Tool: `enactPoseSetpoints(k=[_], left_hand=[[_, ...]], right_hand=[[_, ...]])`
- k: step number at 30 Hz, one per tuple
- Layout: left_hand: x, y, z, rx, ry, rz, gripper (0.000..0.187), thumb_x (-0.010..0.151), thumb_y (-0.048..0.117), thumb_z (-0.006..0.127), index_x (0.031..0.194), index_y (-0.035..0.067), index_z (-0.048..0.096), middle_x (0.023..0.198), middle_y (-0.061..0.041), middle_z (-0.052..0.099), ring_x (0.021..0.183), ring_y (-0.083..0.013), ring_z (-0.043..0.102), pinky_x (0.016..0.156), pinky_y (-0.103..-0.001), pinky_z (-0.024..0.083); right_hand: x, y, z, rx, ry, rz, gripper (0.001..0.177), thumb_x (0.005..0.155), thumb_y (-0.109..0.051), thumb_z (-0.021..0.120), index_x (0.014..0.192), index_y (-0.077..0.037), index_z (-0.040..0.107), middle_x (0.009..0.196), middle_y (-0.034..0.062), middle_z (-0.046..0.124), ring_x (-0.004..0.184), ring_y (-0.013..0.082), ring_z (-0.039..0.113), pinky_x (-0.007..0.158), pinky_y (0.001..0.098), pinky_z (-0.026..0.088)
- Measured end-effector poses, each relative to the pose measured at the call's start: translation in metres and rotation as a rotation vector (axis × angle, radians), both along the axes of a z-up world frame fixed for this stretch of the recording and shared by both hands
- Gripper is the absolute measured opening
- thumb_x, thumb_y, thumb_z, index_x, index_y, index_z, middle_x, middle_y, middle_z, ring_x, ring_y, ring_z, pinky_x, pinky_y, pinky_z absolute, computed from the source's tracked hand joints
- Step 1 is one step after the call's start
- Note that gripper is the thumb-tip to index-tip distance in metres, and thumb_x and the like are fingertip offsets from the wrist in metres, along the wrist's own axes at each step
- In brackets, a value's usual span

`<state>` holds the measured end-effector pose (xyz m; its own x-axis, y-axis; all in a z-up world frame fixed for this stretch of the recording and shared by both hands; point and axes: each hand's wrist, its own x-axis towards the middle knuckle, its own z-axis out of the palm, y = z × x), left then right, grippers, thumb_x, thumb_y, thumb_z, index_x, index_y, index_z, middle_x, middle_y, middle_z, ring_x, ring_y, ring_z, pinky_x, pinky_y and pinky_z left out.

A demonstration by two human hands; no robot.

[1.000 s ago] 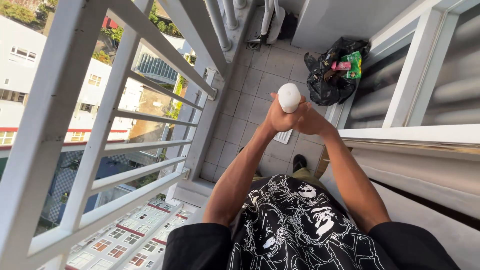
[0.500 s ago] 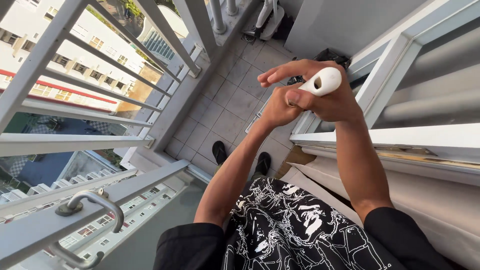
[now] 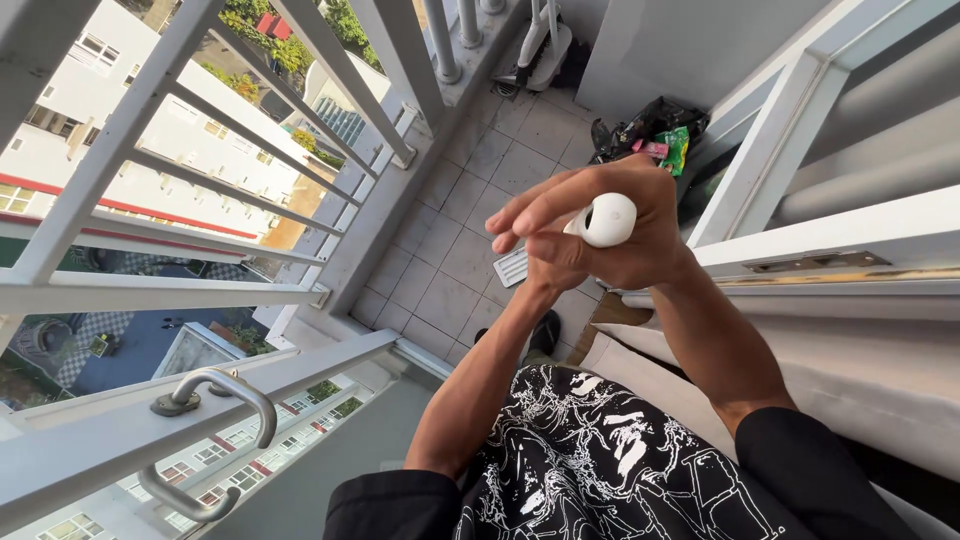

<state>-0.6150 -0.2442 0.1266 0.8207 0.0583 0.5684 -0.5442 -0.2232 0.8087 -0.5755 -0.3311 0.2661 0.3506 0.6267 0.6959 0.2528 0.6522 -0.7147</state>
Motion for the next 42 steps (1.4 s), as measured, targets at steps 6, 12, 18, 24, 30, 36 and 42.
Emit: enactPoseSetpoints(k=[6, 12, 18, 24, 30, 36, 42], left_hand=[[-0.038, 0.009, -0.008, -0.03, 0.206, 0.01, 0.014, 0.095, 0.015, 0.059, 0.1, 0.002, 0.06, 0.093, -0.007, 0.061, 0.087, -0.0158, 0.056, 0.073, -0.034, 0.046], [-0.059, 0.02, -0.02, -0.057, 0.425, 0.034, 0.019, 0.087, 0.016, 0.063, 0.079, 0.001, 0.057, 0.071, -0.005, 0.054, 0.066, -0.0112, 0.046, 0.056, -0.03, 0.04], [-0.04, 0.038, -0.044, -0.004, 0.337, 0.034, 0.023, 0.077, 0.017, 0.066, 0.065, 0.002, 0.052, 0.055, -0.003, 0.045, 0.054, -0.009, 0.038, 0.046, -0.031, 0.035], [0.011, 0.066, -0.123, 0.101, 0.202, -0.012, 0.027, 0.072, 0.013, 0.069, 0.067, -0.001, 0.046, 0.059, -0.01, 0.043, 0.056, -0.0237, 0.034, 0.052, -0.036, 0.034], [0.008, 0.066, -0.132, 0.189, 0.366, 0.147, 0.021, 0.081, 0.012, 0.068, 0.072, 0.001, 0.052, 0.073, -0.01, 0.056, 0.066, -0.0314, 0.052, 0.061, -0.044, 0.044], [-0.01, 0.075, -0.187, 0.393, 0.411, 0.227, 0.017, 0.084, 0.015, 0.068, 0.075, 0.005, 0.057, 0.088, -0.007, 0.06, 0.083, -0.0319, 0.062, 0.082, -0.044, 0.052], [-0.015, 0.063, -0.134, 0.377, 0.435, 0.281, 0.017, 0.089, 0.014, 0.067, 0.078, 0.006, 0.058, 0.086, -0.006, 0.064, 0.083, -0.0312, 0.065, 0.111, -0.053, 0.042]], right_hand=[[-0.03, 0.005, 0.039, 0.05, -0.053, 0.214, 0.018, 0.104, -0.018, 0.066, 0.108, -0.002, 0.071, 0.112, 0.0247, 0.071, 0.099, 0.0304, 0.077, 0.086, 0.0424, 0.069], [-0.053, -0.001, 0.04, -0.257, -0.042, 0.07, 0.042, 0.112, -0.026, 0.048, 0.107, 0.007, 0.073, 0.079, 0.0122, 0.077, 0.075, 0.0188, 0.08, 0.07, 0.0293, 0.064], [-0.056, -0.002, 0.022, -0.246, -0.189, -0.051, 0.035, 0.107, -0.018, 0.05, 0.091, 0.0, 0.076, 0.07, 0.0055, 0.073, 0.063, 0.0127, 0.074, 0.06, 0.0247, 0.057], [-0.055, 0.003, -0.026, -0.26, -0.229, -0.187, 0.037, 0.104, -0.02, 0.053, 0.082, -0.002, 0.077, 0.063, 0.0041, 0.073, 0.053, 0.0107, 0.067, 0.053, 0.0267, 0.05], [-0.068, 0.009, -0.103, -0.258, -0.169, -0.363, 0.031, 0.102, -0.015, 0.05, 0.086, -0.002, 0.074, 0.07, 0.0048, 0.07, 0.062, 0.015, 0.069, 0.06, 0.0311, 0.053], [-0.105, 0.016, -0.173, -0.342, -0.233, -0.483, 0.02, 0.086, -0.008, 0.053, 0.079, -0.003, 0.071, 0.071, 0.0078, 0.07, 0.063, 0.0216, 0.069, 0.064, 0.0345, 0.054], [-0.093, 0.014, -0.139, -0.298, -0.209, -0.583, 0.022, 0.089, -0.006, 0.05, 0.091, -0.004, 0.071, 0.076, 0.0049, 0.071, 0.068, 0.0193, 0.073, 0.085, 0.0378, 0.062]])
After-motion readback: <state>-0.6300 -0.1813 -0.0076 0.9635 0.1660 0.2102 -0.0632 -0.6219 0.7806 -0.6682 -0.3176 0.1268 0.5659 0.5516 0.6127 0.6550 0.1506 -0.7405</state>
